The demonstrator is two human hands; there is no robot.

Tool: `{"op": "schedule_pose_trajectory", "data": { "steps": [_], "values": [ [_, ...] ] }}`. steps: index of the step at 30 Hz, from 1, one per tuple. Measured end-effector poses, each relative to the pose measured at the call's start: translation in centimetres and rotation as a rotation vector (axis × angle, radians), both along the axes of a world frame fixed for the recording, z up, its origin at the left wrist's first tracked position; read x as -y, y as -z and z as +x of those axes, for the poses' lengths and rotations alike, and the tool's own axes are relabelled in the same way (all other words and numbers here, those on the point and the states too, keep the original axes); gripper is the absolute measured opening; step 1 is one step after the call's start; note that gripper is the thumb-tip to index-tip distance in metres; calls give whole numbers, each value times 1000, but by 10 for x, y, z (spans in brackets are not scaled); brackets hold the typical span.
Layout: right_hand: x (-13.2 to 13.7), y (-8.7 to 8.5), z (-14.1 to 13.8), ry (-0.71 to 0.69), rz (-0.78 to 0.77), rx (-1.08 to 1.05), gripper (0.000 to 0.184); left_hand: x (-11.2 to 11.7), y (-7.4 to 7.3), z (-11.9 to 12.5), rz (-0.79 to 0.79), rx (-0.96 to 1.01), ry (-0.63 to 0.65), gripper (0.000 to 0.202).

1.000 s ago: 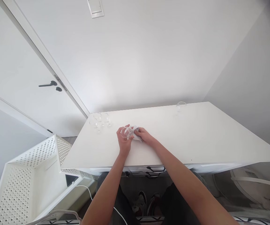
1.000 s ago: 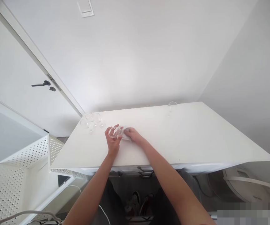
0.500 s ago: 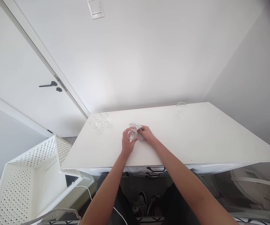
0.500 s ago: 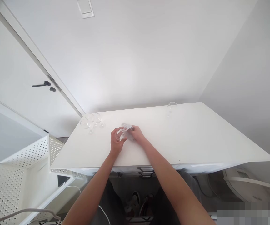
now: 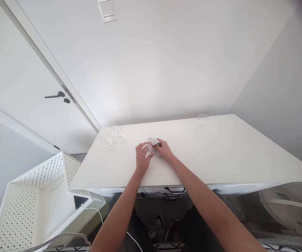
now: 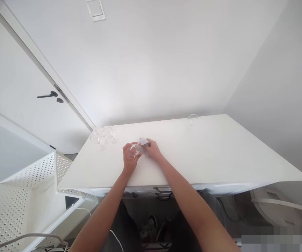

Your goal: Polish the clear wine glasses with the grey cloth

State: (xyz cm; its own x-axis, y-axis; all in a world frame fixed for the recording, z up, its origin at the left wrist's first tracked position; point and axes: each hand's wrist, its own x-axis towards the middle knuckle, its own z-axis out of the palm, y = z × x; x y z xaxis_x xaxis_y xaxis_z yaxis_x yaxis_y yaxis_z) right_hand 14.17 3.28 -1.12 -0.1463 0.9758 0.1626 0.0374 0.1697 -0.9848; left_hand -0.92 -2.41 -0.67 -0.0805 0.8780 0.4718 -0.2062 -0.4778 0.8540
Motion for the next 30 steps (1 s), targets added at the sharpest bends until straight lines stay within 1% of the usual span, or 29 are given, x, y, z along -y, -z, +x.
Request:
{"op": "schedule_pose_trajectory", "data": {
  "steps": [1,2,3,6,7,11,12,13,15,17,21,23,26,27,28,30],
  "values": [
    [-1,1,0,-40,-16,-10,25,0,0,0,8,-11,2,62],
    [-1,2,0,-50,-27,-7,26,0,0,0,11,-21,1,62],
    [-2,2,0,-28,-30,6,26,-1,0,0,8,-25,-2,62],
    [-1,1,0,109,-19,42,27,-1,-1,0,-6,-5,-1,62],
    [-1,0,0,114,-19,28,27,0,-1,1,-6,2,4,62],
    [0,-1,0,-61,-50,-37,32,1,-2,1,-24,-10,1,62],
    [0,0,0,-64,-55,-22,31,1,-2,1,-34,-11,-6,63],
    [-1,1,1,-35,-54,2,30,2,-3,1,-41,-5,-13,64],
    [-2,3,2,72,-42,44,27,2,-3,1,-46,13,-18,65],
    [-3,4,2,111,-19,44,25,2,-4,0,-39,20,-13,64],
    [-2,5,1,-31,-20,-8,28,0,0,-2,-22,-30,-18,64],
    [-3,5,1,-19,-33,8,28,-1,3,-2,-10,-47,-34,64],
    [-4,7,2,81,-21,32,24,-2,6,-3,8,-35,-45,62],
    [-4,7,3,92,-14,24,23,-3,6,-3,10,-35,-46,62],
    [-4,7,3,81,-11,12,23,-3,6,-3,12,-38,-49,61],
    [-3,6,2,12,-18,-23,26,-3,6,-3,19,-52,-56,61]
  ]
}}
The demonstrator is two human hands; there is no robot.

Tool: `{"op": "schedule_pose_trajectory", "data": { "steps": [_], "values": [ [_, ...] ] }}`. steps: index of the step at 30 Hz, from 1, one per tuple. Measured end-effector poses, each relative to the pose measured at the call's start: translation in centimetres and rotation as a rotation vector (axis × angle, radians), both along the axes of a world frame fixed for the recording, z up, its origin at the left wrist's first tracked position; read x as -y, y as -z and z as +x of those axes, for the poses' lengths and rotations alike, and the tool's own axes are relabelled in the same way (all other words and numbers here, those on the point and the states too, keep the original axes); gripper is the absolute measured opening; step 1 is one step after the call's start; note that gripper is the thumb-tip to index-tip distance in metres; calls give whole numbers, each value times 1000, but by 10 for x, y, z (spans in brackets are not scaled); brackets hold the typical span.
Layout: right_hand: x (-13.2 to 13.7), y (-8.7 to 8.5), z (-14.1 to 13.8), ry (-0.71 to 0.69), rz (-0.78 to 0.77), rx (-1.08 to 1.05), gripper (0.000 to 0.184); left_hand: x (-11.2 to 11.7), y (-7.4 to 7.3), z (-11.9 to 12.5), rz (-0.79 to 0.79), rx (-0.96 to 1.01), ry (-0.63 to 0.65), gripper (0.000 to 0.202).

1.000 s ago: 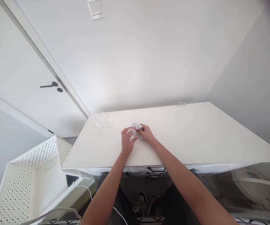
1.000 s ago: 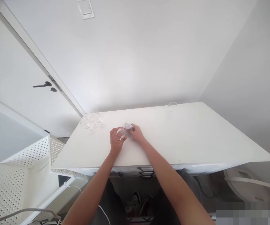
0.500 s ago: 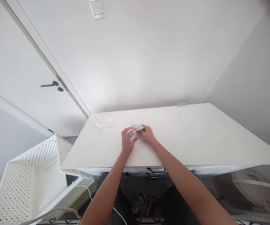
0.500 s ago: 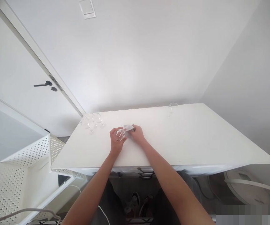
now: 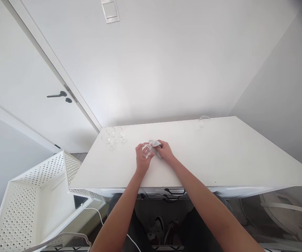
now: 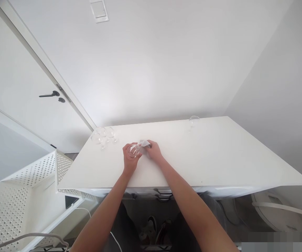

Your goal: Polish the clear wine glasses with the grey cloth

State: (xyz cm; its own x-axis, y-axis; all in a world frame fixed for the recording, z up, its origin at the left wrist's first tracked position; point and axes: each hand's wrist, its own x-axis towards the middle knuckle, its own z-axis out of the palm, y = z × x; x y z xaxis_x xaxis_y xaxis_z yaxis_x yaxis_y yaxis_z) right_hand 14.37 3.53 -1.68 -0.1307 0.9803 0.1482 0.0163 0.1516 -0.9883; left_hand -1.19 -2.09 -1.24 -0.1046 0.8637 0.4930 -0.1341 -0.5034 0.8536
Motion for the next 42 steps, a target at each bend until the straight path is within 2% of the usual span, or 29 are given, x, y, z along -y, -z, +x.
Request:
{"op": "schedule_pose_trajectory", "data": {
  "steps": [2,4,9,14,16,20,24,26,29,33,38,42],
  "values": [
    [1,-1,-1,-78,-24,-17,30,0,0,0,4,-15,-19,60],
    [2,-3,-3,-83,-34,9,31,1,-1,-1,0,-22,-43,60],
    [5,-7,-1,124,-8,58,27,3,-4,-1,-39,-13,-66,61],
    [10,-17,3,236,92,80,16,4,-7,-3,-84,-21,-229,69],
    [12,-19,4,212,162,79,11,4,-8,-4,-107,-46,-284,70],
    [15,-17,6,93,264,174,32,4,-10,-6,-140,-131,-356,69],
    [22,-12,0,-243,461,534,39,4,-12,-7,-192,-168,-383,69],
    [26,-12,-6,-346,511,770,38,4,-13,-6,-219,-176,-385,69],
    [31,-14,-16,-349,522,1017,32,3,-13,-7,-244,-199,-387,67],
    [33,-18,-23,-347,502,1163,30,0,-10,-7,-258,-209,-367,69],
    [36,-18,-26,-292,460,1215,30,-1,-9,-6,-243,-178,-314,72],
    [34,-13,-24,-191,403,1150,43,1,-10,-6,-202,-174,-370,69]
  ]
}}
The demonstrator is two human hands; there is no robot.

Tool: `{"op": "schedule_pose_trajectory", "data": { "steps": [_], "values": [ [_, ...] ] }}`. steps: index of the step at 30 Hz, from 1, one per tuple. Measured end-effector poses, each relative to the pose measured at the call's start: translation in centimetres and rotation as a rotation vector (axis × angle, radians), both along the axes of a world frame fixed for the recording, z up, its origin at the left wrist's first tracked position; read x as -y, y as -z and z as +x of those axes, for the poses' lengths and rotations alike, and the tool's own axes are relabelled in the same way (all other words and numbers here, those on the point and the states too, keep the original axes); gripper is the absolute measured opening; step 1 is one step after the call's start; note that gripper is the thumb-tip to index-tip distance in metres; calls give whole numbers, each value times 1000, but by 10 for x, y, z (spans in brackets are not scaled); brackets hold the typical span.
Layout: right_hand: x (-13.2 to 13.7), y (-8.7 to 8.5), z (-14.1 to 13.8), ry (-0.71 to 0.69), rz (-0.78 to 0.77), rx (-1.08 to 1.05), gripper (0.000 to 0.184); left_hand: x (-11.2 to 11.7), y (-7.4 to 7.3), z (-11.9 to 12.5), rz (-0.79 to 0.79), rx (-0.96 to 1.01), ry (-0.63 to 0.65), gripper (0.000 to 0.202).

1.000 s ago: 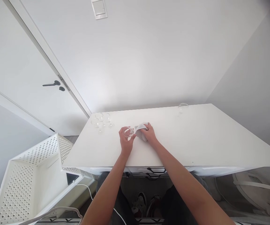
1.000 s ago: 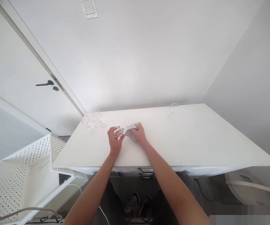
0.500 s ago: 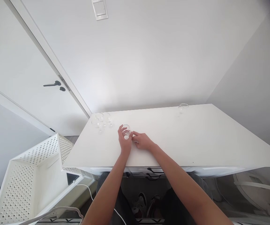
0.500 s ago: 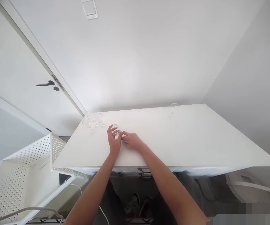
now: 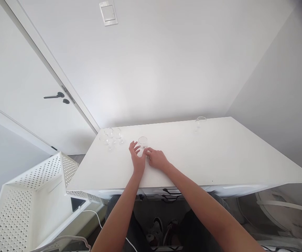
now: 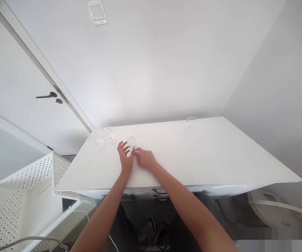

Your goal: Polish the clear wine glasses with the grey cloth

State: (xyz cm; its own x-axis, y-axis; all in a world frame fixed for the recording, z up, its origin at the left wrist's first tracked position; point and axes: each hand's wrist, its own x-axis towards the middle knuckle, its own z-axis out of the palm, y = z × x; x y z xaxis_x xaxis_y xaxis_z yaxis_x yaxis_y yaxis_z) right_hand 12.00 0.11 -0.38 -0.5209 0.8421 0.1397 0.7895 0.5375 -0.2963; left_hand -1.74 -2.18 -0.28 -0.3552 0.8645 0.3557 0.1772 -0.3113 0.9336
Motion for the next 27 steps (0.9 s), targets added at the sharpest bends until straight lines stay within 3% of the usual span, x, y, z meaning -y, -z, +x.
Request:
{"op": "schedule_pose_trajectory", "data": {
  "steps": [4,7,12,18,27],
  "values": [
    [-15,4,19,205,-56,-3,50,-1,2,-2,-2,35,-84,36],
    [-31,5,50,384,-85,8,53,-3,5,-3,-35,52,-97,25],
    [-42,7,111,612,-84,1,52,-4,7,-4,-94,55,-72,21],
    [-26,11,167,817,-82,0,52,-6,7,-5,-144,41,-78,15],
    [-14,14,227,941,-68,-10,55,-3,4,-6,-192,-25,-34,32]
  ]
}}
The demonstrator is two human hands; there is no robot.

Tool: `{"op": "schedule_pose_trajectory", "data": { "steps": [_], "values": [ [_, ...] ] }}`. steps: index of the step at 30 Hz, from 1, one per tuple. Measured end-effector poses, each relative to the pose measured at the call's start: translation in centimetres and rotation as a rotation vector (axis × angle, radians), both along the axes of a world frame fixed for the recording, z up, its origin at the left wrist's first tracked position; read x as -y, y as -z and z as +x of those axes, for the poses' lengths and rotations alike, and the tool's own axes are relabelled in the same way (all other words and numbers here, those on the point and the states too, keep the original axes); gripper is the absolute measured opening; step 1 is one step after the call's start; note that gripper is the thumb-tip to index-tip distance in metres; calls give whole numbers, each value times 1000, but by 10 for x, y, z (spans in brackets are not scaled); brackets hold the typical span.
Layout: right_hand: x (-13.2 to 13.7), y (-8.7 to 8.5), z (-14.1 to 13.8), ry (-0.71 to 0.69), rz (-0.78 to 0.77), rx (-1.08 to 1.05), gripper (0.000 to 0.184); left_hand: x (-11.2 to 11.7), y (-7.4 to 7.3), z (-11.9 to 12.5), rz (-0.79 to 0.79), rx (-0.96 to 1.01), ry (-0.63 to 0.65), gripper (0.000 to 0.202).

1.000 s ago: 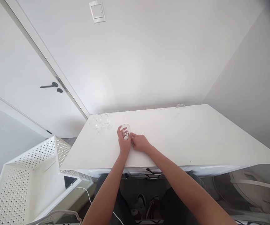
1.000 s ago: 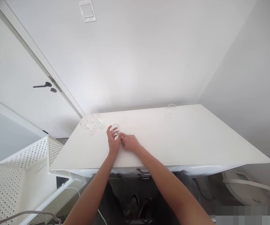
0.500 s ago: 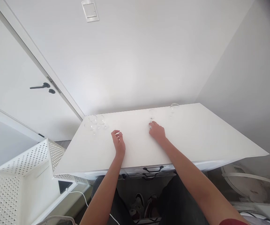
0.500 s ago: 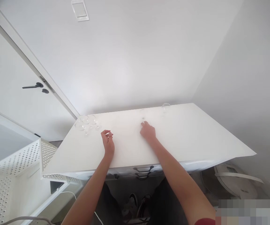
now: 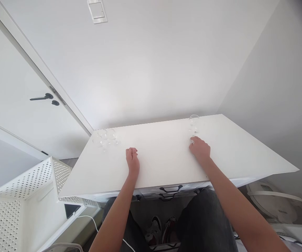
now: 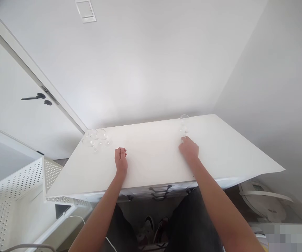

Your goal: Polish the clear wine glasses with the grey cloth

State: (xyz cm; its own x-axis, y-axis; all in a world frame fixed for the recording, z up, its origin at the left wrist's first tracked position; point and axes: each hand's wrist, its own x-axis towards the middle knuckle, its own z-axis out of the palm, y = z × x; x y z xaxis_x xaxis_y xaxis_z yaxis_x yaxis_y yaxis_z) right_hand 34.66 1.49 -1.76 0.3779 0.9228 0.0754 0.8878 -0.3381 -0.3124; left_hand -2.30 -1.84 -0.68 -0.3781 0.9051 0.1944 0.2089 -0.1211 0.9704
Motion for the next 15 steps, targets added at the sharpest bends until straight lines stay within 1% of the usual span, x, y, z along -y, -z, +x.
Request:
{"op": "schedule_pose_trajectory", "data": {
  "steps": [5,11,13,15],
  "values": [
    [-4,3,12,24,0,-5,56,-1,1,1,-1,28,-12,34],
    [-5,4,11,25,6,-23,56,-4,5,-1,0,15,-21,34],
    [-2,4,9,33,63,-38,53,-4,5,-2,14,16,-35,32],
    [3,4,7,71,197,-62,45,-3,4,-2,24,35,-45,29]
  ]
}}
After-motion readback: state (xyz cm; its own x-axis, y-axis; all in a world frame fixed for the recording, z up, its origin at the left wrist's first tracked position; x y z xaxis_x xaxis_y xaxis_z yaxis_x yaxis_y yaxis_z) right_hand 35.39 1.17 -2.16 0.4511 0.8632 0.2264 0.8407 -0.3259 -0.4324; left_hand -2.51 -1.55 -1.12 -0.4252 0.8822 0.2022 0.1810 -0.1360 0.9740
